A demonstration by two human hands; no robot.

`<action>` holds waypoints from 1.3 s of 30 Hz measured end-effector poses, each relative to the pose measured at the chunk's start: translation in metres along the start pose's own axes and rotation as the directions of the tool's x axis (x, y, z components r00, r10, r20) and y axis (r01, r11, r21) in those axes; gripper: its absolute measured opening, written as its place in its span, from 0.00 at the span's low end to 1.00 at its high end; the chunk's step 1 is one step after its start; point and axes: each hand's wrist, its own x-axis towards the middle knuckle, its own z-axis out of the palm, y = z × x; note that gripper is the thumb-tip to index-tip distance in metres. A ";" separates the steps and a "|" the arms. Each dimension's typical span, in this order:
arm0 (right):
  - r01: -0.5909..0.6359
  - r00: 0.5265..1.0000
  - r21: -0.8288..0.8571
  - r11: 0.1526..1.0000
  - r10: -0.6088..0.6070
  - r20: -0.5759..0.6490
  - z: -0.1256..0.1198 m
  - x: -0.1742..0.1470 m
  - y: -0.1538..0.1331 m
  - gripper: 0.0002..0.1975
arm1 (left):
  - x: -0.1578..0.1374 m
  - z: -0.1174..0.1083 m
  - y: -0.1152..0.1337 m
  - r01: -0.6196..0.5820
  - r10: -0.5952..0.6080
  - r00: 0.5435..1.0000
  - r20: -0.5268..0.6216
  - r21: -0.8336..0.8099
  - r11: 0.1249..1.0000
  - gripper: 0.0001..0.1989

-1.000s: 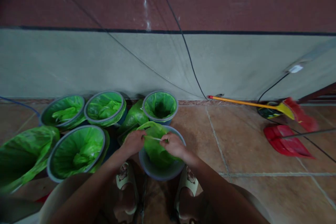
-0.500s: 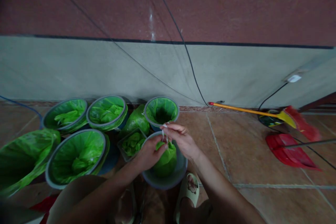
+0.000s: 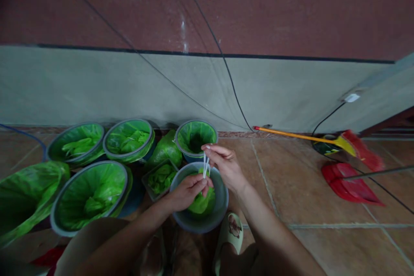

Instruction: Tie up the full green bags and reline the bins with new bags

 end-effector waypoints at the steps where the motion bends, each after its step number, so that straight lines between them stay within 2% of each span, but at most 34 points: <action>1: 0.000 1.000 -0.014 1.000 -0.001 -0.009 -0.003 0.002 0.000 0.16 | 0.002 -0.002 -0.002 0.024 -0.030 0.996 -0.079 -0.082 0.996 0.16; 3: 0.009 0.997 -0.097 0.995 -0.016 -0.071 -0.012 0.006 -0.002 0.17 | 0.006 -0.010 -0.007 0.058 -0.141 0.951 -0.276 -0.289 0.956 0.15; 5: 0.032 0.984 -0.201 0.979 -0.066 -0.163 -0.019 0.009 -0.005 0.19 | 0.010 -0.024 -0.012 0.086 -0.290 0.862 -0.415 -0.444 0.892 0.13; 7: 0.061 0.982 -0.242 0.968 -0.102 -0.161 -0.020 0.006 -0.012 0.22 | 0.014 -0.034 -0.016 0.162 -0.391 0.797 -0.460 -0.461 0.873 0.12; 8: 0.072 0.991 -0.242 0.968 -0.097 -0.094 -0.019 0.002 -0.017 0.22 | 0.015 -0.036 -0.018 0.215 -0.405 0.790 -0.461 -0.410 0.886 0.12; 9: 0.079 0.997 -0.238 0.968 -0.079 0.008 -0.016 -0.002 -0.022 0.21 | 0.016 -0.035 -0.020 0.266 -0.391 0.805 -0.446 -0.318 0.910 0.12; 11: 0.080 0.970 -0.242 0.967 -0.019 0.244 -0.008 -0.012 -0.033 0.20 | 0.015 -0.027 -0.021 0.303 -0.298 0.893 -0.339 -0.040 0.952 0.12; 13: 0.067 0.916 -0.242 0.968 0.036 0.399 -0.001 -0.020 -0.041 0.18 | 0.011 -0.013 -0.018 0.210 -0.170 0.971 -0.166 0.261 0.942 0.11; 14: 0.057 0.902 -0.224 0.973 0.046 0.430 0.002 -0.022 -0.042 0.18 | 0.008 -0.006 -0.015 0.139 -0.117 0.990 -0.082 0.379 0.915 0.11; 16: 0.051 0.908 -0.159 0.986 0.020 0.418 0.004 -0.021 -0.041 0.18 | 0.002 0.005 -0.010 0.021 -0.053 0.998 0.045 0.524 0.852 0.12; 18: 0.048 0.935 -0.113 0.992 -0.005 0.353 0.002 -0.016 -0.035 0.17 | -0.001 0.010 -0.007 -0.014 -0.046 0.995 0.091 0.572 0.820 0.13; 20: 0.017 0.971 -0.164 0.986 0.023 0.240 -0.005 -0.009 -0.025 0.17 | -0.001 0.008 -0.008 0.031 -0.076 0.995 0.059 0.549 0.835 0.16; 22: -0.039 0.995 -0.363 0.931 0.068 0.069 -0.014 -0.004 -0.015 0.25 | 0.003 0.002 -0.011 0.121 -0.124 0.992 -0.026 0.470 0.874 0.20; 24: -0.089 0.996 -0.614 0.784 0.059 -0.069 -0.023 -0.002 -0.006 0.30 | 0.007 -0.006 -0.014 0.182 -0.162 0.983 -0.083 0.370 0.911 0.20; 25: -0.101 0.995 -0.707 0.700 0.054 -0.089 -0.026 -0.003 -0.002 0.30 | 0.008 -0.010 -0.016 0.201 -0.178 0.979 -0.099 0.322 0.925 0.20; 26: -0.101 0.995 -0.767 0.633 0.057 -0.083 -0.028 -0.004 0.000 0.30 | 0.009 -0.013 -0.016 0.217 -0.193 0.975 -0.112 0.277 0.936 0.20; 28: -0.067 0.995 -0.811 0.581 0.096 -0.014 -0.028 -0.009 0.004 0.28 | 0.009 -0.015 -0.016 0.248 -0.228 0.966 -0.122 0.196 0.949 0.21; 33: 0.063 0.954 -0.802 0.593 0.200 0.223 -0.019 -0.016 0.011 0.19 | 0.007 -0.015 -0.012 0.294 -0.286 0.953 -0.097 0.086 0.952 0.20; 35: 0.089 0.942 -0.815 0.573 0.217 0.255 -0.021 -0.014 0.013 0.14 | 0.008 -0.016 -0.011 0.303 -0.294 0.947 -0.129 0.054 0.951 0.19; 37: 0.065 0.941 -0.818 0.571 0.237 0.240 -0.026 -0.012 0.014 0.15 | 0.009 -0.020 -0.012 0.312 -0.304 0.929 -0.209 0.003 0.950 0.18; 39: -0.018 0.908 -0.776 0.631 0.336 0.252 -0.031 -0.013 0.014 0.16 | 0.011 -0.025 -0.014 0.316 -0.320 0.899 -0.299 -0.063 0.947 0.17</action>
